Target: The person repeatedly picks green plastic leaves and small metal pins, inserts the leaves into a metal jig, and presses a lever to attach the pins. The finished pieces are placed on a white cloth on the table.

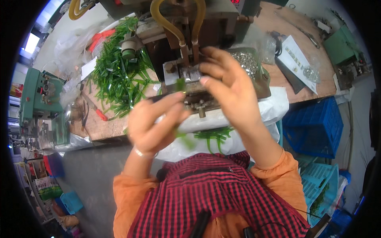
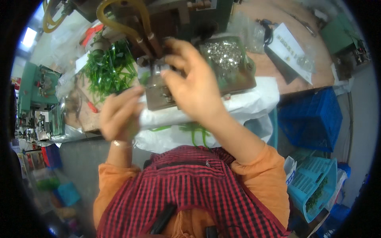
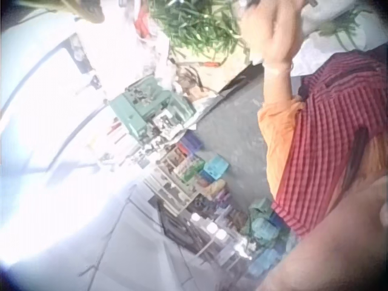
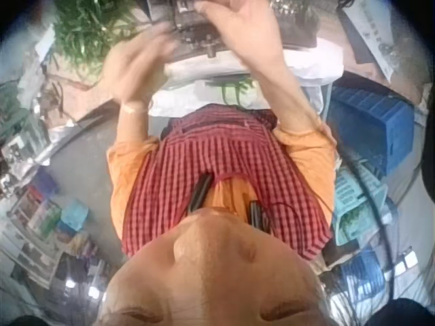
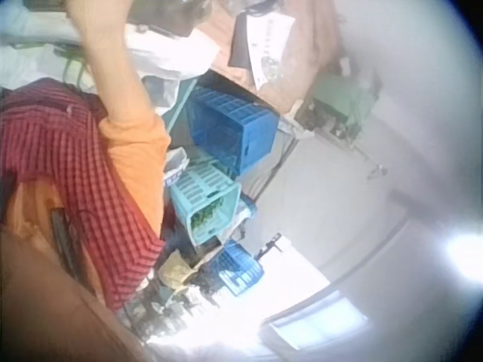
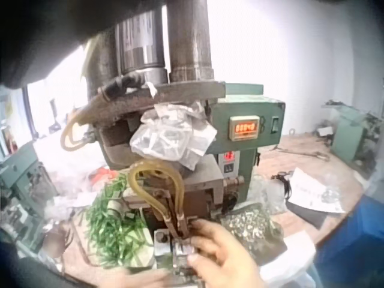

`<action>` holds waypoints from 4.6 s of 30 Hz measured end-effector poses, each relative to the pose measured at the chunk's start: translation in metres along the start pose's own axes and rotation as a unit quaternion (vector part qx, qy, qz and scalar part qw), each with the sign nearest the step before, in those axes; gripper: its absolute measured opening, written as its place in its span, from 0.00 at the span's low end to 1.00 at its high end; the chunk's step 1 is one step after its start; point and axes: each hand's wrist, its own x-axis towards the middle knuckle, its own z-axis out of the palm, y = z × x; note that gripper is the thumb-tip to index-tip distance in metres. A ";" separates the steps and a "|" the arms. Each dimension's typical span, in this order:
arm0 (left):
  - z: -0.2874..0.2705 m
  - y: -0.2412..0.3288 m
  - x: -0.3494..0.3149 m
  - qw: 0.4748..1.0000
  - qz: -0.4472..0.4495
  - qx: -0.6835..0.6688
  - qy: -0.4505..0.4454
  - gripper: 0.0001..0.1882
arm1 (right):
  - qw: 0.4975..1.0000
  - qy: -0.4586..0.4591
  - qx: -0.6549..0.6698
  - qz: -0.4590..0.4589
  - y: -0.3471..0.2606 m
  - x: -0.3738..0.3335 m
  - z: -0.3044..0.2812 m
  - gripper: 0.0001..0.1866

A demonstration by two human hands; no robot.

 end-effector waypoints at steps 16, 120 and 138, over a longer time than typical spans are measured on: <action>0.046 -0.014 -0.011 0.996 0.073 0.002 -0.050 0.11 | 0.785 0.182 -0.582 -0.112 0.081 -0.011 -0.128 0.07; -0.033 -0.129 -0.122 0.865 -0.501 -0.024 0.021 0.11 | 0.904 0.271 -0.316 -0.094 0.065 -0.045 -0.129 0.10; -0.008 -0.037 -0.027 0.933 -0.307 -0.100 0.156 0.04 | 0.993 0.103 0.042 -0.040 0.038 0.027 0.005 0.20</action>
